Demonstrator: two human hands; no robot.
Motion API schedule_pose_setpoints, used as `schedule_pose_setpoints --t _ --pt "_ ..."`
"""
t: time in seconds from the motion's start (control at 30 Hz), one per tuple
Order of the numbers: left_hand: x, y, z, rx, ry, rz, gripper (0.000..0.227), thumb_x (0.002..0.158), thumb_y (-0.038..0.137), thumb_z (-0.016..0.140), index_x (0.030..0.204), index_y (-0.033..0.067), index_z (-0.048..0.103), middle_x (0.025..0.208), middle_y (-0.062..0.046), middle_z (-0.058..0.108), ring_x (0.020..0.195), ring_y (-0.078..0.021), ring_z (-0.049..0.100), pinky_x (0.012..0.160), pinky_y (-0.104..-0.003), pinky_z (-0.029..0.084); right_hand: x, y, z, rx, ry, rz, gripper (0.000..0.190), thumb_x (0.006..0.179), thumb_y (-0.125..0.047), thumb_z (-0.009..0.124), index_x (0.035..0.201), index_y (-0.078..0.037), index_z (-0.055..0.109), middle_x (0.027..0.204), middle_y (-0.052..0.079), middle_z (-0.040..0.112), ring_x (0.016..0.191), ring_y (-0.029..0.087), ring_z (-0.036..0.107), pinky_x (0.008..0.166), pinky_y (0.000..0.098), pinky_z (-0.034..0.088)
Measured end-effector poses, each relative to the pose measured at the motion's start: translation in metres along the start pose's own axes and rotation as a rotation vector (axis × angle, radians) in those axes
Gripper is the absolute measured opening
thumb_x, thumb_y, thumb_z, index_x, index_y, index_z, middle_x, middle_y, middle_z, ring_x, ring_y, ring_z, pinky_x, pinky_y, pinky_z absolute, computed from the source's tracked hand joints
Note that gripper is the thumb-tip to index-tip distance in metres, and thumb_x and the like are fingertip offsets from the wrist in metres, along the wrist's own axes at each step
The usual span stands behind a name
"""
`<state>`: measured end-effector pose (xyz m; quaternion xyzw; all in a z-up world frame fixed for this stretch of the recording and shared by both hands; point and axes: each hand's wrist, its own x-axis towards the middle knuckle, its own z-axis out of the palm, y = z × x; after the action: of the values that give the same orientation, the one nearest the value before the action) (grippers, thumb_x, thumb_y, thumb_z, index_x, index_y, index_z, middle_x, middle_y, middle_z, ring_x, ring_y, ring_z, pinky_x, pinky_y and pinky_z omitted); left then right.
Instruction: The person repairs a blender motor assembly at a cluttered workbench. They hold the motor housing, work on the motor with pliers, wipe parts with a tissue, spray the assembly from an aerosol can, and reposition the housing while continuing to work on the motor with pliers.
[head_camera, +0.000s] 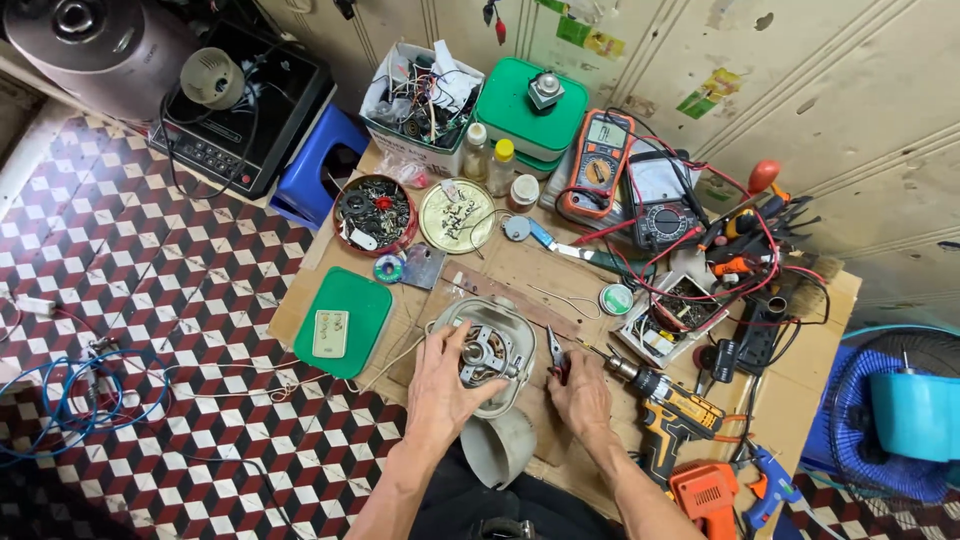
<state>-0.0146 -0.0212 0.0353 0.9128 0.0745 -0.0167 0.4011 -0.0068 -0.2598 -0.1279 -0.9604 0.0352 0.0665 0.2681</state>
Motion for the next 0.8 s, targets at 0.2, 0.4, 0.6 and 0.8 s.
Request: schedule_pose_setpoints --t 0.2,0.4,0.6,0.8 --pt "-0.003 -0.007 0.012 0.075 0.025 0.019 0.093 0.062 0.032 0.094 0.141 0.0094 0.049 0.141 -0.017 0.047 0.127 -0.0381 0.045 0.104 -0.046 0.044 -0.018 0.017 -0.077 1.337 -0.302 0.495 0.033 0.093 -0.022 0.062 0.119 -0.002 0.062 0.092 0.011 0.07 0.082 0.018 0.067 0.062 0.0318 0.049" --pt "-0.001 -0.007 0.017 0.021 0.055 -0.014 0.094 0.06 0.033 0.093 0.137 0.0031 0.048 0.138 -0.016 0.049 0.131 -0.0362 0.045 0.107 -0.044 0.042 -0.042 -0.081 -0.164 1.135 -0.563 0.443 0.039 0.096 -0.034 0.061 0.12 -0.003 0.066 0.075 0.009 0.069 0.056 0.012 0.056 0.049 0.0249 0.044" --pt "-0.001 -0.007 0.015 -0.018 0.023 -0.007 0.092 0.062 0.025 0.092 0.139 0.0041 0.047 0.14 -0.014 0.051 0.131 -0.0359 0.045 0.109 -0.043 0.041 -0.01 -0.125 -0.198 0.702 -1.056 0.251 0.034 0.093 -0.034 0.061 0.113 -0.007 0.067 0.083 0.003 0.076 0.06 0.008 0.059 0.055 0.0259 0.051" --pt "-0.004 -0.011 0.025 0.024 0.082 0.048 0.096 0.059 0.023 0.094 0.14 0.0025 0.046 0.142 -0.018 0.048 0.133 -0.038 0.043 0.111 -0.046 0.04 0.015 -0.128 -0.199 0.53 -1.188 0.072 0.036 0.096 -0.035 0.063 0.105 -0.001 0.072 0.091 0.005 0.078 0.069 0.01 0.066 0.065 0.0284 0.051"
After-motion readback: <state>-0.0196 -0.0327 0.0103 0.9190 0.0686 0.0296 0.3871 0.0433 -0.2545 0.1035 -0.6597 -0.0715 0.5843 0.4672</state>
